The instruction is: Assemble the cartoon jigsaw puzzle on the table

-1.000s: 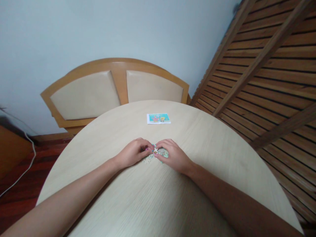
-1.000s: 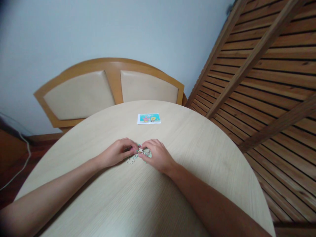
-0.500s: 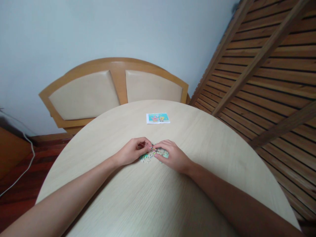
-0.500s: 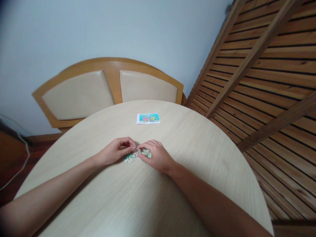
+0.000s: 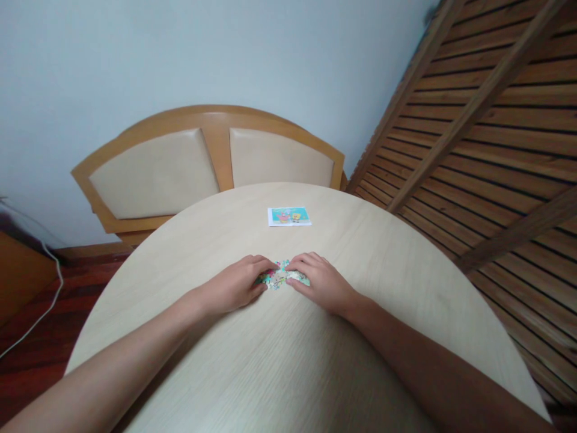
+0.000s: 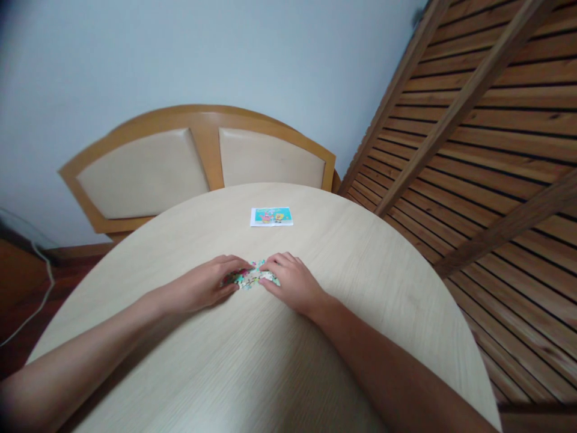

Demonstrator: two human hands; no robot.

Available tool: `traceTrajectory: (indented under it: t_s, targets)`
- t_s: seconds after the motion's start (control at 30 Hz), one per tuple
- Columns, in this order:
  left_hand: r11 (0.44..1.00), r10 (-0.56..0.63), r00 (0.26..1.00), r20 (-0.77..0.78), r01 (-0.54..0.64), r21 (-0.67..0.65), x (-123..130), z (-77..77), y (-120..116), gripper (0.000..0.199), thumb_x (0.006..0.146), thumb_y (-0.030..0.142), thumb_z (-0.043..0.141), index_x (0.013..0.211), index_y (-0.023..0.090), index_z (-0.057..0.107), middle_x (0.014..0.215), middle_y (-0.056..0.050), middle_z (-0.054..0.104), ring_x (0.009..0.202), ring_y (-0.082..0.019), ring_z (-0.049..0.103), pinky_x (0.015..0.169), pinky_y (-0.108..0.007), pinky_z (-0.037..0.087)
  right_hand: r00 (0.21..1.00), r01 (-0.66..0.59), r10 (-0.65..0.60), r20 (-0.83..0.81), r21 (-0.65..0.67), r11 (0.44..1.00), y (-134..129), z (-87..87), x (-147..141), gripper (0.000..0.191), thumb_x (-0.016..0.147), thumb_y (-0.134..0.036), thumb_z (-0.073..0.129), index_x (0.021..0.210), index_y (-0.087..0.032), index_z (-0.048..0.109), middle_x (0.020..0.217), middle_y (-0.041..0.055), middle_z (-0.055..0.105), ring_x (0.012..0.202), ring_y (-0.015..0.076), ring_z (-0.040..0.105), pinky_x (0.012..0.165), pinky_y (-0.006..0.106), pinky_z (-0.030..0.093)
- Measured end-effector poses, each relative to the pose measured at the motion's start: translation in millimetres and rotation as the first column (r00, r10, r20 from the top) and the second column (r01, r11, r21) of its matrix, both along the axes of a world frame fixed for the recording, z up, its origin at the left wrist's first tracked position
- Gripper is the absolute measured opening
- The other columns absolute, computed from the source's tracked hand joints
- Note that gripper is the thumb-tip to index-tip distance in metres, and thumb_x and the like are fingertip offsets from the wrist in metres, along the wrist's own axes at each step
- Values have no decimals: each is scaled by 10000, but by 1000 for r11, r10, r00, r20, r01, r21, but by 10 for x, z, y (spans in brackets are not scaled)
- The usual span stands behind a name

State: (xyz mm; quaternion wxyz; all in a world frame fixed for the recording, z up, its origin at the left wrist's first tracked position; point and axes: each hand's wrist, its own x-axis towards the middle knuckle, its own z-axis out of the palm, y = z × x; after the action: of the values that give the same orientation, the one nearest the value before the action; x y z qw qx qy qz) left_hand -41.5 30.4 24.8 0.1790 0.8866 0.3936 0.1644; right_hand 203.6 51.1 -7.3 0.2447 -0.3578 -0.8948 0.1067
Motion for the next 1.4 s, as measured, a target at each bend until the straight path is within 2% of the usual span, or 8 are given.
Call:
traceTrajectory:
  t_s: [0.13,0.3,0.43,0.67,0.87,1.03,1.17,1.4]
  targets:
    - [996,87,993,85,-86,-11,94,-48,33,381,821,77,518,1141,196,686,1110,-73,735,1011,-224,681,918,-351,526,998,1,-1,-56,-9,1000,77,-3,51,154,944,-183,620,1059,-193,724,1053,86,733,1038,243,645,955,407,507]
    - [976,201,940,275,-168,-137,132,-77,46,247,939,269,547,1121,201,699,1041,-61,755,842,-198,693,766,-315,539,976,28,-64,-206,-177,984,111,85,129,207,962,-181,555,1084,-211,719,1080,57,765,1013,203,701,931,356,532]
    - [975,207,890,407,-154,-159,138,-132,70,272,971,318,534,1172,197,672,1122,-85,745,945,-215,694,819,-337,542,988,24,-58,-140,-229,973,93,190,284,311,972,-219,507,1232,-200,677,1212,85,726,1132,215,673,1010,390,514]
    - [976,124,861,494,-18,-215,215,-277,76,300,1018,269,438,1273,190,576,1287,-106,687,1204,-219,639,1081,-418,471,971,121,-41,237,-336,934,-61,93,375,1160,735,-803,654,1609,-151,257,1665,197,203,1539,408,134,1237,587,182]
    - [951,245,781,574,-78,-300,173,-242,142,399,1036,408,378,1332,207,554,1451,-109,565,1385,-233,480,1216,-432,301,985,103,-70,157,-214,971,-163,-45,-12,1308,642,-887,640,1603,-94,243,1663,218,195,1546,406,96,1241,572,180]
    - [918,367,573,733,-96,-385,208,-377,329,490,990,514,338,1235,198,622,1410,-113,606,1372,-260,507,1187,-449,354,981,161,-139,138,-162,974,-145,-65,-299,1276,636,-878,658,1567,-72,323,1639,243,254,1533,425,149,1234,582,189]
    - [906,412,509,756,-144,-397,235,-400,414,538,976,524,289,1221,175,617,1357,-108,645,1325,-265,561,1136,-447,418,993,104,-96,72,-108,989,-104,-45,-683,1149,656,-881,635,1489,-111,445,1566,231,405,1497,432,261,1217,581,231]
    - [810,557,376,741,-443,-384,-374,-389,760,429,900,442,334,1050,191,649,1246,-102,688,1278,-274,587,1136,-451,409,995,91,-89,36,-60,994,169,-67,-1455,796,784,-726,632,1271,-97,604,1462,230,507,1437,431,343,1191,563,259]
